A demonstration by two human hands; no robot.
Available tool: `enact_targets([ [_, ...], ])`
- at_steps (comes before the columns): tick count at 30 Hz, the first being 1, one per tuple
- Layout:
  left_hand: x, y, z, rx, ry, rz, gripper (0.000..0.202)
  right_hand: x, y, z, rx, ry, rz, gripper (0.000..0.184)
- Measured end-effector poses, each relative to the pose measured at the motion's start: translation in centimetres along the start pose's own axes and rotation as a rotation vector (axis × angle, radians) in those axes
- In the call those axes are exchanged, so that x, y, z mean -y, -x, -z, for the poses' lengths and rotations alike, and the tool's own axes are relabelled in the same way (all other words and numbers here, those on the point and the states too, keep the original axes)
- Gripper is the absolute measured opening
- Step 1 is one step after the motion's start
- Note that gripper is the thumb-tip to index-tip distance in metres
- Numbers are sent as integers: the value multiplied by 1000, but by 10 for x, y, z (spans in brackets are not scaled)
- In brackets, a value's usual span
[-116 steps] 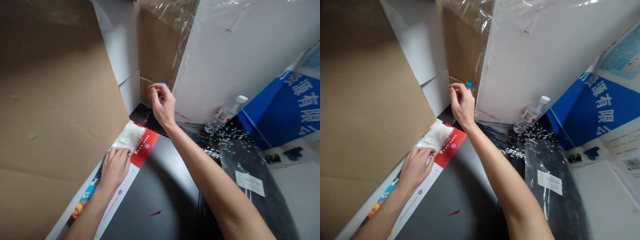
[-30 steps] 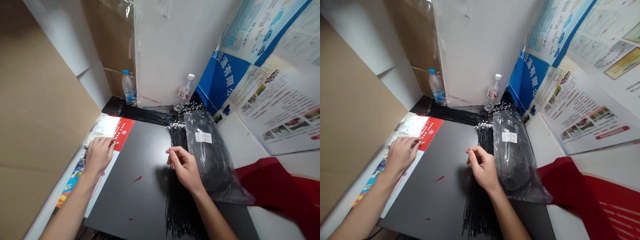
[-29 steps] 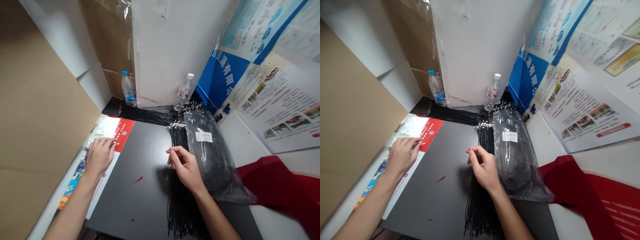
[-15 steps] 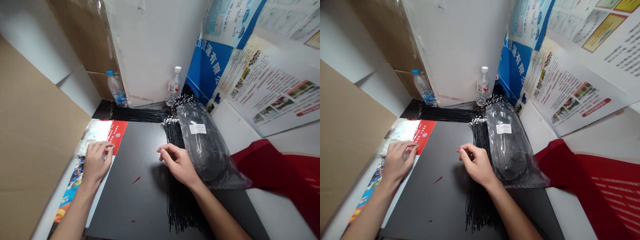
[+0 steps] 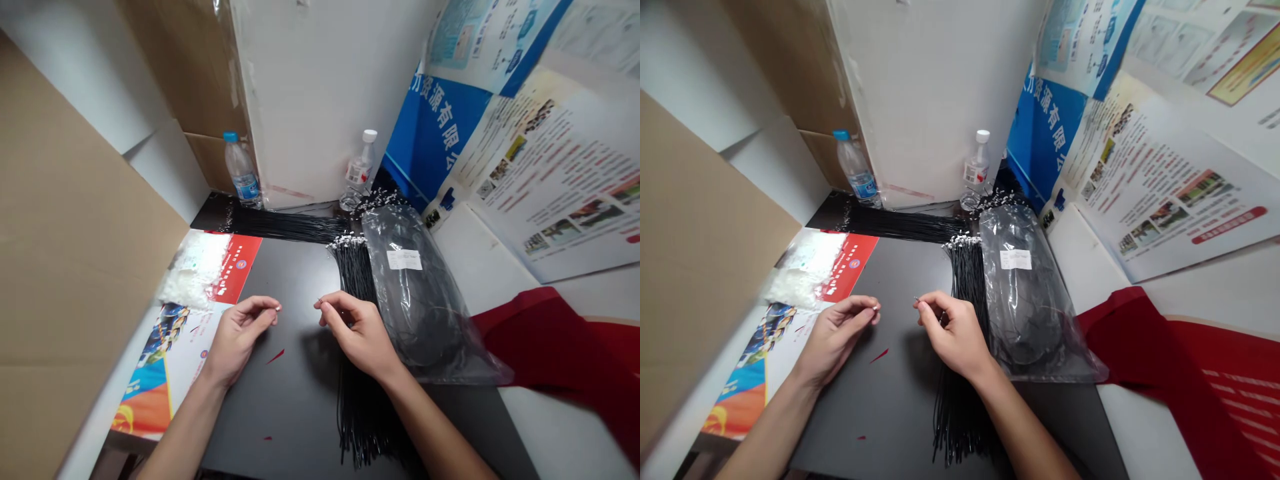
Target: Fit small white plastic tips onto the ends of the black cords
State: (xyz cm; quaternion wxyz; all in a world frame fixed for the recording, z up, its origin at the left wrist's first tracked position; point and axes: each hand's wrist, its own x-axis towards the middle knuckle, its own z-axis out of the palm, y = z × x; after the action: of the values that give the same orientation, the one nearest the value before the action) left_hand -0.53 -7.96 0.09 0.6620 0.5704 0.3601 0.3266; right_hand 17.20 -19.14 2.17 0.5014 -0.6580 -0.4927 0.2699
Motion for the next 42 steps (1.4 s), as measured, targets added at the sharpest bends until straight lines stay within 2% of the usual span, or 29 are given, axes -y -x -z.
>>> enact_targets([
  [9, 0, 10, -10, 39, -101, -66, 19, 5, 4, -11, 68, 54, 49, 19],
  [19, 5, 10, -13, 59, -145, -45, 17, 4, 5, -12, 84, 118, 97, 19],
  [26, 2, 10, -18, 96, -111, -28, 15, 0, 5, -12, 81, 200, 219, 17],
  [30, 0, 11, -19, 112, -61, -24, 14, -3, 6, -9, 58, 297, 362, 18],
  [34, -4, 13, -19, 116, -5, -76, 12, 7, 6, -1, 10, 538, 562, 19],
  [38, -14, 12, -20, 154, 17, -95, 12, 37, -5, 23, -97, 904, 789, 13],
  [42, -25, 6, -21, 173, 56, -113, 10, 84, -26, 56, -237, 1222, 1056, 12],
])
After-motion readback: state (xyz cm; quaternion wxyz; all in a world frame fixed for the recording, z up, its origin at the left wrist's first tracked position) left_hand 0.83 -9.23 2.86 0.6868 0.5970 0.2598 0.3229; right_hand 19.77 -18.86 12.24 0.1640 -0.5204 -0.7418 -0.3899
